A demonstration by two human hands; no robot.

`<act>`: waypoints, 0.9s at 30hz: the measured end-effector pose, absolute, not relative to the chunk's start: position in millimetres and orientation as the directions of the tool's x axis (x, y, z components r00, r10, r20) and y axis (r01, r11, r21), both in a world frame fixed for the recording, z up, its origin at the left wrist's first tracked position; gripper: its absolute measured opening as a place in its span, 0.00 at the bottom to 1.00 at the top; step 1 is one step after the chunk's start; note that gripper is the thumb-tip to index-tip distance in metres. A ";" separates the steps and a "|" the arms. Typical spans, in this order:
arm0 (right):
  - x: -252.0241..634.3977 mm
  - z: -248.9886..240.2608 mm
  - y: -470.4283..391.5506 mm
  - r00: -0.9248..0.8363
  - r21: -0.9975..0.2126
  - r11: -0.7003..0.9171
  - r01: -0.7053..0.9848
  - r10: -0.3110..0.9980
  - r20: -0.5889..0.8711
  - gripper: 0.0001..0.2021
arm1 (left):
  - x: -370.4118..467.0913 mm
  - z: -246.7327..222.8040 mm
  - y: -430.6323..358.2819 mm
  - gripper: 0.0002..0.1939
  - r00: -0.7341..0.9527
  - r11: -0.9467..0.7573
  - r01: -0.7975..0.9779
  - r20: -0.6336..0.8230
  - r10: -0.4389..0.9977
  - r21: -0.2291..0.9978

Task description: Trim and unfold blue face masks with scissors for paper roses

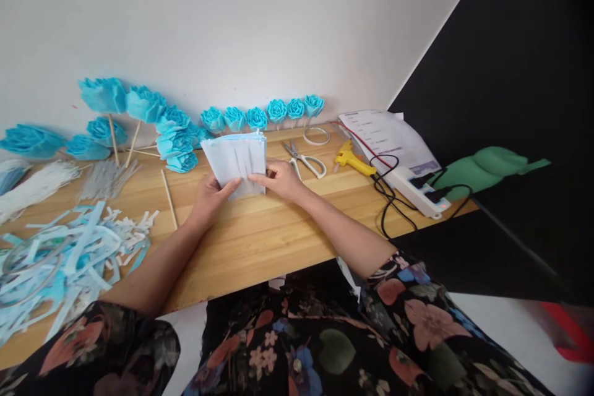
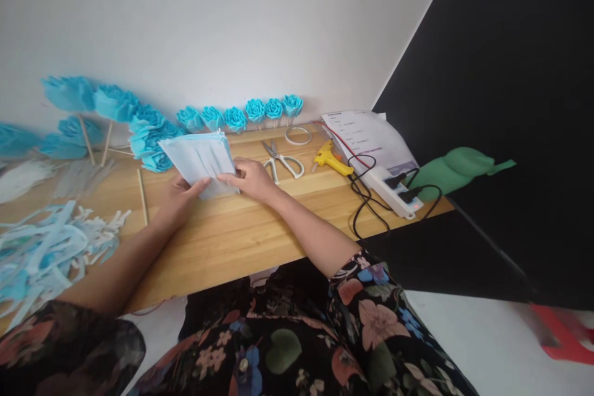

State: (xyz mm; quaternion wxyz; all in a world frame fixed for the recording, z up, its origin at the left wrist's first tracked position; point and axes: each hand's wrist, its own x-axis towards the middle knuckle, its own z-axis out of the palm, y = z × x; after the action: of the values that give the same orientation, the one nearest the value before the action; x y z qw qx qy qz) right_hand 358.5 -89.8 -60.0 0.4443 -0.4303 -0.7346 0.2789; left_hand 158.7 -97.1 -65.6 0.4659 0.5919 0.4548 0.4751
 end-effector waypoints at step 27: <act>360.9 -54.5 -90.7 -0.282 -0.743 0.569 0.354 0.822 0.495 0.19 | 154.6 -57.7 -97.5 0.34 0.111 -0.112 0.105 0.100 0.989 0.988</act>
State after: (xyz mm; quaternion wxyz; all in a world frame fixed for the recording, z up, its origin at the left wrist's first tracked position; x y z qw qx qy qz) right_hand 360.9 -90.7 -54.5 0.4572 -0.3875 -0.7585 0.2560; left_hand 154.6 -97.5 -57.7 0.4698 0.5788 0.4725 0.4701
